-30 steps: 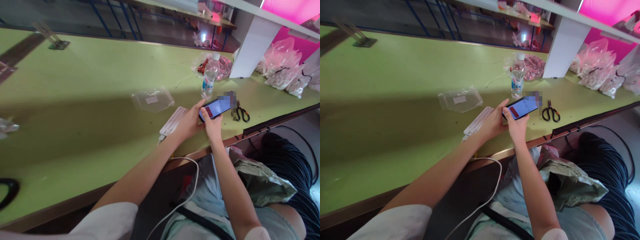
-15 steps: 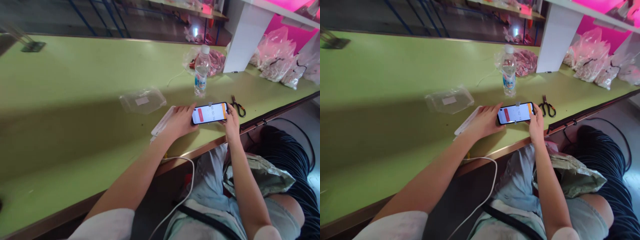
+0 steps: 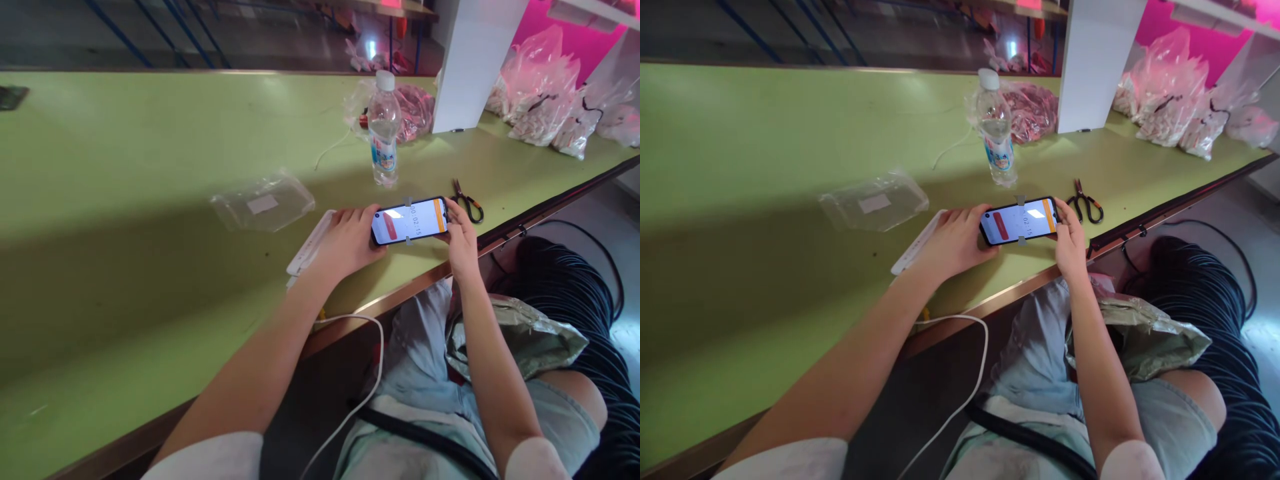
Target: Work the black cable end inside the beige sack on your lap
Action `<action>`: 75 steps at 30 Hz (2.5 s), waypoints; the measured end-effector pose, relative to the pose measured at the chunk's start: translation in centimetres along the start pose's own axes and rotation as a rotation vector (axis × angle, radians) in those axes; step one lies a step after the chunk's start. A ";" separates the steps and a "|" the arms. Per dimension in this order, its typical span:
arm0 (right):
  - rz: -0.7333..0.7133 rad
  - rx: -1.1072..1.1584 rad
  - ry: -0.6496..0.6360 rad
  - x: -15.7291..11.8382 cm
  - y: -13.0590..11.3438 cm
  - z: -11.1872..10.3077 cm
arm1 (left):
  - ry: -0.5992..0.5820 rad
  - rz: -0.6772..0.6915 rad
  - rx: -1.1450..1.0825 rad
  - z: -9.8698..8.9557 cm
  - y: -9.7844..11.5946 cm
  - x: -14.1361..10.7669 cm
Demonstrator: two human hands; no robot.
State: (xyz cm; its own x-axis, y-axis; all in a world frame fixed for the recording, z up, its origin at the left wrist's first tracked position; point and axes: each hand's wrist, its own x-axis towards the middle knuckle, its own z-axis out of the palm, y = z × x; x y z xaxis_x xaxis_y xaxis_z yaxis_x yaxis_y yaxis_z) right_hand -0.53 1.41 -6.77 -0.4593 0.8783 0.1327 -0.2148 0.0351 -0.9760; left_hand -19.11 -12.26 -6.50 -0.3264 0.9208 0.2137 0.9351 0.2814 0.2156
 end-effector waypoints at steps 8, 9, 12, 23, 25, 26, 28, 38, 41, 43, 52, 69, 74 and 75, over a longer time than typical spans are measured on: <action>-0.216 -0.270 0.038 0.2 1.2 0.0 | -0.018 0.008 -0.021 -0.2 0.1 0.0; -0.246 -0.334 0.039 0.1 1.5 0.1 | -0.025 0.007 -0.017 -0.3 0.1 0.0; -0.313 -0.465 -0.007 -0.1 2.5 0.3 | -0.049 0.004 -0.009 -0.5 0.2 0.0; -0.406 -0.449 -0.054 0.4 4.2 -0.7 | -0.055 -0.015 -0.003 -1.0 0.6 -0.3; -0.397 -0.421 -0.038 0.5 4.2 -0.7 | -0.048 -0.022 0.004 -1.0 0.6 -0.3; -0.391 -0.404 -0.030 0.6 4.2 -0.6 | -0.048 -0.026 0.006 -0.9 0.6 -0.2; -0.369 -0.375 -0.010 0.7 4.2 -0.6 | -0.051 -0.030 0.010 -0.8 0.6 -0.2; -0.209 -0.478 0.134 0.5 3.5 -1.1 | -0.061 -0.014 0.068 -0.6 0.8 -0.4; -0.145 -0.614 0.089 -0.2 2.2 -1.8 | -0.093 0.020 0.118 -0.7 0.9 -0.1; -0.116 -0.736 0.057 -0.8 1.4 -2.5 | -0.142 0.077 0.146 -0.8 0.7 0.9; -0.109 -0.900 0.022 -1.9 0.1 -6.6 | -0.215 0.259 0.265 -3.8 1.5 5.2; 0.097 -1.102 0.108 8.1 -0.9 -7.3 | 0.085 -0.466 -0.476 4.0 5.1 -30.1; 0.036 -0.912 0.122 8.2 -1.8 -8.2 | -0.381 -0.248 -0.580 9.3 10.5 -27.0; -0.048 -0.663 0.188 8.1 -1.9 -8.2 | -0.401 -0.226 -0.566 10.0 11.4 -26.0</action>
State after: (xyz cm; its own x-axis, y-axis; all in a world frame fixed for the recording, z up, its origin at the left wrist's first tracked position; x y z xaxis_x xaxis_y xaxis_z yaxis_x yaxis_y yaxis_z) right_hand 3.23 12.41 -5.27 -0.2923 0.9341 0.2048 0.3687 0.3077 -0.8771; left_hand 1.48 -30.29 -19.16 -0.3259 0.9153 -0.2368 0.6006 0.3938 0.6958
